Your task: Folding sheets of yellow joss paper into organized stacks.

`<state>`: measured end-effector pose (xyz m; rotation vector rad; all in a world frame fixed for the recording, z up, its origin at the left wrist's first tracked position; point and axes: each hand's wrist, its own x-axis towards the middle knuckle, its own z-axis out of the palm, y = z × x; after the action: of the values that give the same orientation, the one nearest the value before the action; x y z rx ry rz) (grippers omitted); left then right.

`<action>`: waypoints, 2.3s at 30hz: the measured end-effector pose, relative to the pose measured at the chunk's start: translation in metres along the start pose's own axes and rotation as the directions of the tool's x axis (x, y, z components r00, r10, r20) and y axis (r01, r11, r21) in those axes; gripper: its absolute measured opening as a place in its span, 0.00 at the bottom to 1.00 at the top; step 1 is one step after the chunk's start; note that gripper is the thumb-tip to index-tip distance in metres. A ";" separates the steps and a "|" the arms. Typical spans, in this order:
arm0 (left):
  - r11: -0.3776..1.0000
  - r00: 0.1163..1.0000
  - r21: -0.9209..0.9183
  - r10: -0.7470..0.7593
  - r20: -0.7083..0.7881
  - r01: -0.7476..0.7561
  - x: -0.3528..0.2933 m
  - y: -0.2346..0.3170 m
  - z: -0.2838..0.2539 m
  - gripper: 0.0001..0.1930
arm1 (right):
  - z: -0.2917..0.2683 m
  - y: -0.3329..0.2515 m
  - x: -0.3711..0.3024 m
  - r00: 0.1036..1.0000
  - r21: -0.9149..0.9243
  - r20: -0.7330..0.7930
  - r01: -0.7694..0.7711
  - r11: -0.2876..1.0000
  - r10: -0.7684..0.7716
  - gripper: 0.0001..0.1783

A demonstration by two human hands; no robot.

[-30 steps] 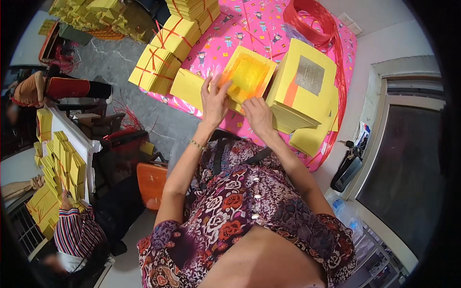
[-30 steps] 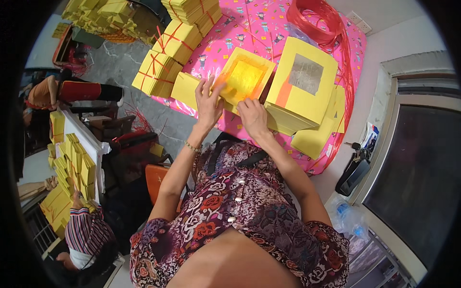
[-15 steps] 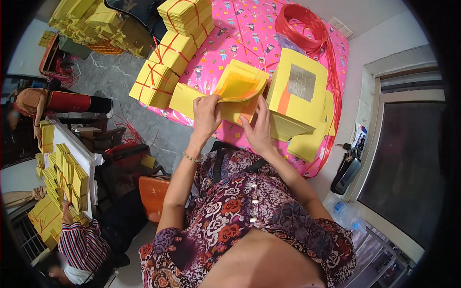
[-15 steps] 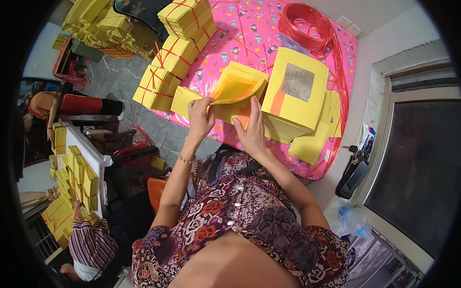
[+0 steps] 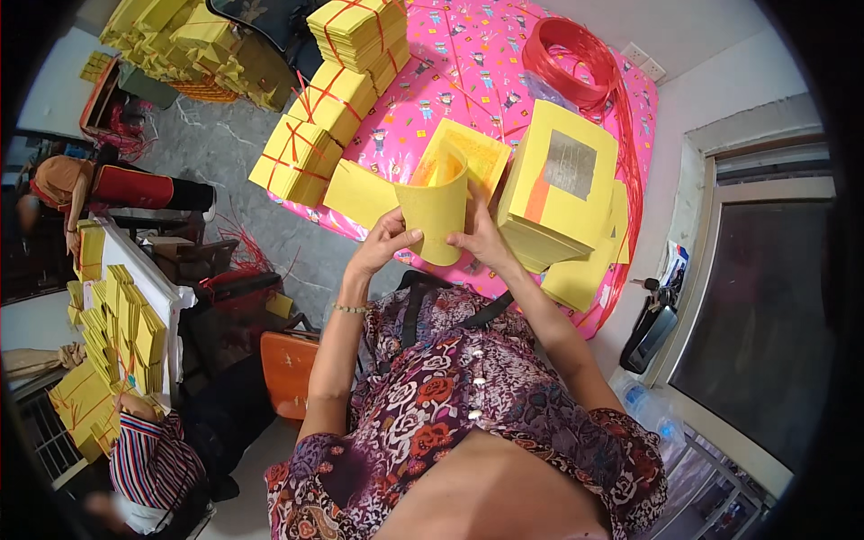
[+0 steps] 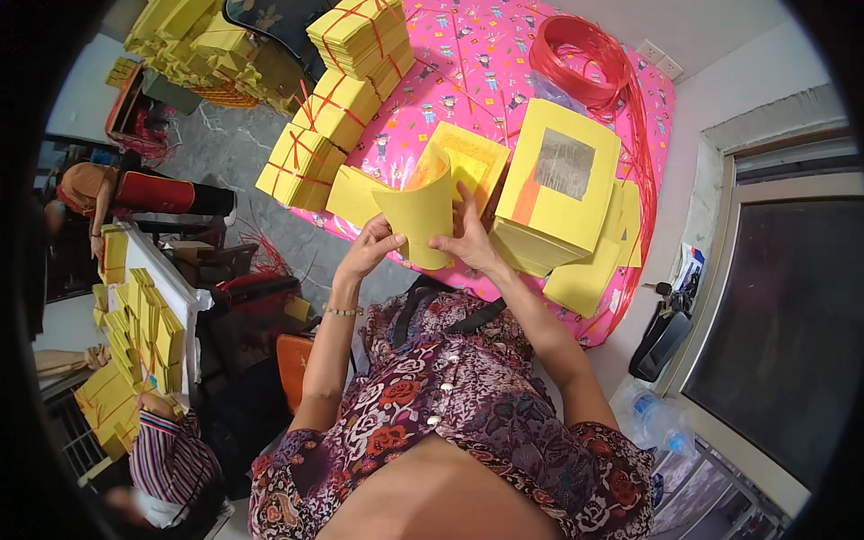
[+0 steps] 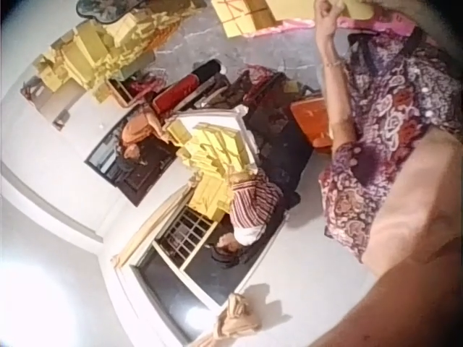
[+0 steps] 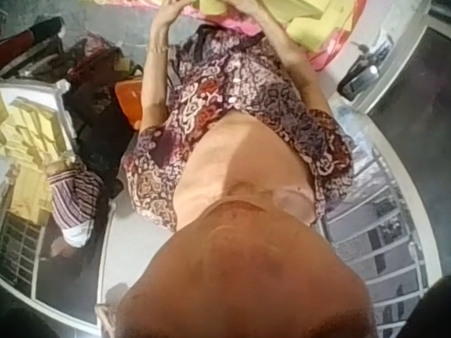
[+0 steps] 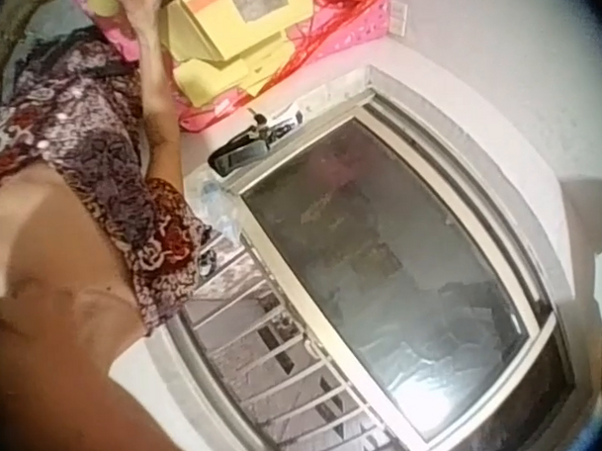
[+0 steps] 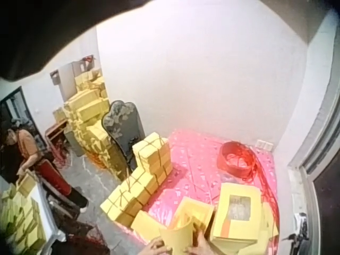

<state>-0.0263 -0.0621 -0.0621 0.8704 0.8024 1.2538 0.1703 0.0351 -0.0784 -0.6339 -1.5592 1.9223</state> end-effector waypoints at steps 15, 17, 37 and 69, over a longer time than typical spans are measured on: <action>0.561 0.800 0.827 0.498 -0.334 -0.004 0.010 0.000 0.025 0.22 | 0.010 -0.025 -0.008 0.991 -0.018 -0.123 -0.055 0.998 0.053 0.27; 0.702 0.776 0.707 0.492 -0.394 -0.087 0.014 0.004 0.037 0.22 | 0.011 -0.032 -0.008 0.991 -0.024 -0.094 -0.093 0.995 0.091 0.28; 0.982 0.887 -0.123 -0.180 -0.426 0.140 0.025 0.022 0.031 0.23 | 0.008 -0.035 -0.002 0.921 0.415 -0.016 -0.347 0.841 0.388 0.27; 0.993 0.918 0.114 0.011 -0.397 0.038 0.023 0.008 0.044 0.16 | 0.020 -0.040 -0.015 0.970 0.015 -0.161 -0.183 0.983 0.183 0.21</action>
<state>0.0119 -0.0438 -0.0359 0.7101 1.2164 1.4031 0.1729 0.0169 -0.0356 -0.9389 -1.4415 1.9489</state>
